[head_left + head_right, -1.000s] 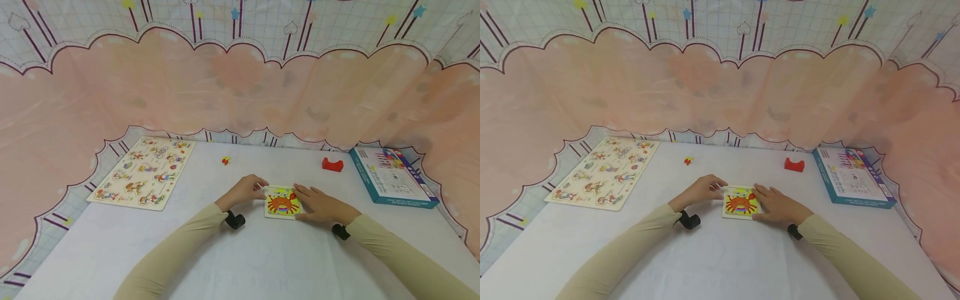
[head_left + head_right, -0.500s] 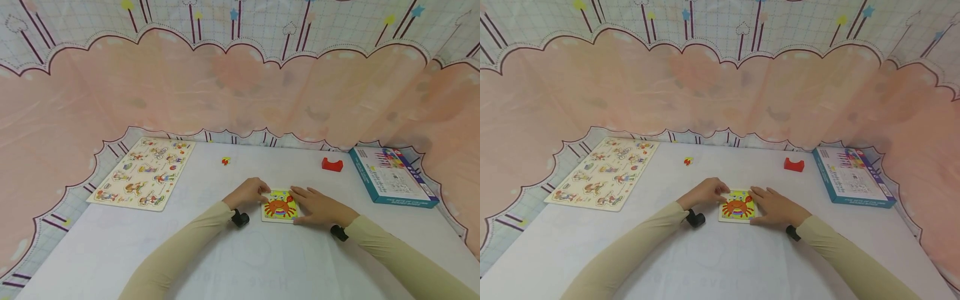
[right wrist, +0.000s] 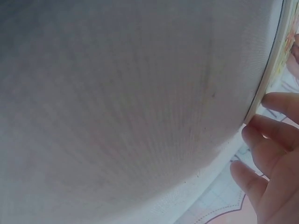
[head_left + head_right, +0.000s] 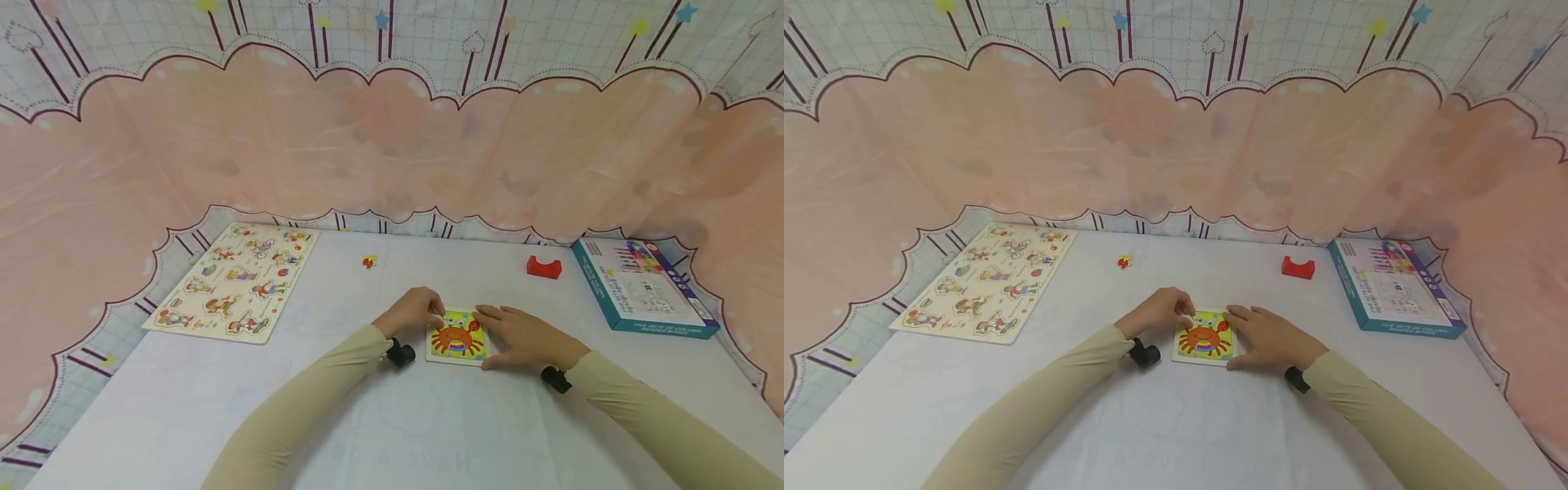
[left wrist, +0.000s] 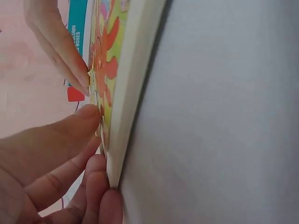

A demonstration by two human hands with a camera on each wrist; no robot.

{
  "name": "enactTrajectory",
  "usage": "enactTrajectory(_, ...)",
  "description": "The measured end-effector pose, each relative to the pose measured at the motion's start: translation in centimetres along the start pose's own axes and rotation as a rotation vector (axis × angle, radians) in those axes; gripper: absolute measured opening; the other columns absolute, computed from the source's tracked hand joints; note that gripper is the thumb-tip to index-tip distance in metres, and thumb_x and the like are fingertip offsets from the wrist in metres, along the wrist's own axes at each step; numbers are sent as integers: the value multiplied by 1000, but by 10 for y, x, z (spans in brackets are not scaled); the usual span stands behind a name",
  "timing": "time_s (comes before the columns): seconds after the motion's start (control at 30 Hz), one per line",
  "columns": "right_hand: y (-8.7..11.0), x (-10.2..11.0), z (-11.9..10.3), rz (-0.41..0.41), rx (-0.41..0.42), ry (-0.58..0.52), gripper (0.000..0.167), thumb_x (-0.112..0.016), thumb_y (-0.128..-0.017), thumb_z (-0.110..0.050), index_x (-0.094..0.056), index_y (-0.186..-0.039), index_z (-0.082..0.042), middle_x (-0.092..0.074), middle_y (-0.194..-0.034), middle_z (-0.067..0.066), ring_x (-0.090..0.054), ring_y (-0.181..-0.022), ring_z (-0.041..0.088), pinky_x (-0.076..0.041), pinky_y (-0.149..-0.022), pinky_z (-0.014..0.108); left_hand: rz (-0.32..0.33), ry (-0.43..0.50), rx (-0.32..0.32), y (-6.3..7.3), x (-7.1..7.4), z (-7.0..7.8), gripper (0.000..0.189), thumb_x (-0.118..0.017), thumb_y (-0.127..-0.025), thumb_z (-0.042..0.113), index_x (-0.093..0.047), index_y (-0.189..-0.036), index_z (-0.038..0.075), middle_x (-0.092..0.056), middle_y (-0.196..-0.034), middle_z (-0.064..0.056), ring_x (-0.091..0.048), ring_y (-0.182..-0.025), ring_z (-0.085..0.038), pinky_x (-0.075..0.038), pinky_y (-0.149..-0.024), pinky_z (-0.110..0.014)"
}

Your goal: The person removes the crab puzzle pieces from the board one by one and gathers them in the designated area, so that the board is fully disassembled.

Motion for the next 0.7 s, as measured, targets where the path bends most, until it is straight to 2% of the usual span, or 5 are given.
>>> enactTrajectory(0.23, 0, 1, 0, 1, 15, -1, 96, -64, -71, -68, -39, -144, -12, -34, -151, 11, -38, -133, 39, -38, -103, 54, 15, 41, 13, -2, -2, 3, 16, -76, -78, 15, -65, -84, 5, -59, -80, -2, -50, -73, -11, -42, -66, -18)
enactTrajectory(0.4, 1, 0, 1, -1, 21, -9, 96, -64, -71, -68, -38, -144, -12, -34, -151, 11, -38, -132, 40, -38, -102, 55, 24, 22, -3, -3, -5, 6, 21, -79, -76, 17, -63, -84, 6, -59, -78, -1, -50, -70, -9, -41, -63, -16)
enactTrajectory(0.7, 0, 1, -1, -3, 12, -1, 95, -66, -70, -66, -39, -143, -11, -35, -151, 11, -38, -133, 39, -39, -101, 54, 7, 68, 22, -6, -7, 3, 29, -79, -75, 18, -61, -95, 7, -58, -77, -1, -52, -70, -10, -44, -64, -20)
Point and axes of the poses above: each hand's wrist, its own y-axis away from the middle knuckle, its own x-axis out of the back of the hand, z = x × y, the point moved 3 cm from there along -y, towards the middle knuckle
